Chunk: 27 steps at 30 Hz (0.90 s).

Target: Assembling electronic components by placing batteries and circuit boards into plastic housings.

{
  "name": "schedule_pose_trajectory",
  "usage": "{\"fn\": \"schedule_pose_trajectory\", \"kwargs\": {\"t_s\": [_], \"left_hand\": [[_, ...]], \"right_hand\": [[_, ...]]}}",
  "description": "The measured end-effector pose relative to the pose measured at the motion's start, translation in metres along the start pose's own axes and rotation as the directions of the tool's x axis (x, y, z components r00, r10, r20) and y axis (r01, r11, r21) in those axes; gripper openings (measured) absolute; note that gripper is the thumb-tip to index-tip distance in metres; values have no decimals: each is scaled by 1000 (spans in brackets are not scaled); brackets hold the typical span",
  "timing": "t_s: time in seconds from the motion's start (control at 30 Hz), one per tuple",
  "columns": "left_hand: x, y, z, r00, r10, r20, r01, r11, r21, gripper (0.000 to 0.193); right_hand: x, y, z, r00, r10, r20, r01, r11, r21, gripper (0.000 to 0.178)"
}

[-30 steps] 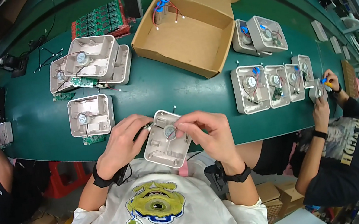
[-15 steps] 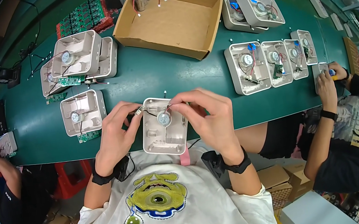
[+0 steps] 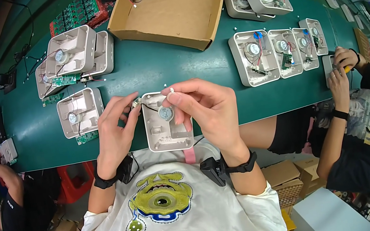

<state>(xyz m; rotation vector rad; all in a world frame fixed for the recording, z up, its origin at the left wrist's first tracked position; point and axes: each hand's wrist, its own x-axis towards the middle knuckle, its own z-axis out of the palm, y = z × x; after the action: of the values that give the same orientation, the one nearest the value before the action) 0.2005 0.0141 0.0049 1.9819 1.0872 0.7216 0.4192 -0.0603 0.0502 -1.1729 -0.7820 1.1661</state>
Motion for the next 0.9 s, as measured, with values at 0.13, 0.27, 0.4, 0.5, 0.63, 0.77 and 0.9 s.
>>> {"fn": "schedule_pose_trajectory", "kwargs": {"t_s": [0.13, 0.27, 0.4, 0.5, 0.63, 0.77, 0.9], "left_hand": [[-1, 0, 3, 1000, -3, -21, 2, 999, -38, 26], [-2, -2, 5, 998, 25, -65, -28, 998, -56, 26], [-3, -1, 6, 996, 11, -87, -16, 998, -61, 25], [-4, 1, 5, 996, -13, -91, 8, 998, -62, 24], [-7, -5, 14, 984, 64, -166, -76, 995, -68, 23], [-14, -2, 18, 980, -15, -198, -12, 991, -131, 23], [-18, -6, 23, 971, -11, -238, -34, 982, -186, 23]], "right_hand": [[-1, 0, 1, 1000, 1, 7, -1, 1000, 9, 16], [-2, -2, 4, 1000, 9, 13, -9, 1000, 19, 17], [-3, -1, 5, 1000, 17, 18, -18, 999, 42, 17], [-5, -4, 9, 999, 46, 27, -44, 996, -74, 16], [-5, 8, 20, 1000, 4, 21, 6, 891, -453, 12], [2, 33, 25, 979, -197, 48, 170, 674, -719, 9], [0, 40, 31, 964, -257, 63, 210, 597, -774, 9]]}}
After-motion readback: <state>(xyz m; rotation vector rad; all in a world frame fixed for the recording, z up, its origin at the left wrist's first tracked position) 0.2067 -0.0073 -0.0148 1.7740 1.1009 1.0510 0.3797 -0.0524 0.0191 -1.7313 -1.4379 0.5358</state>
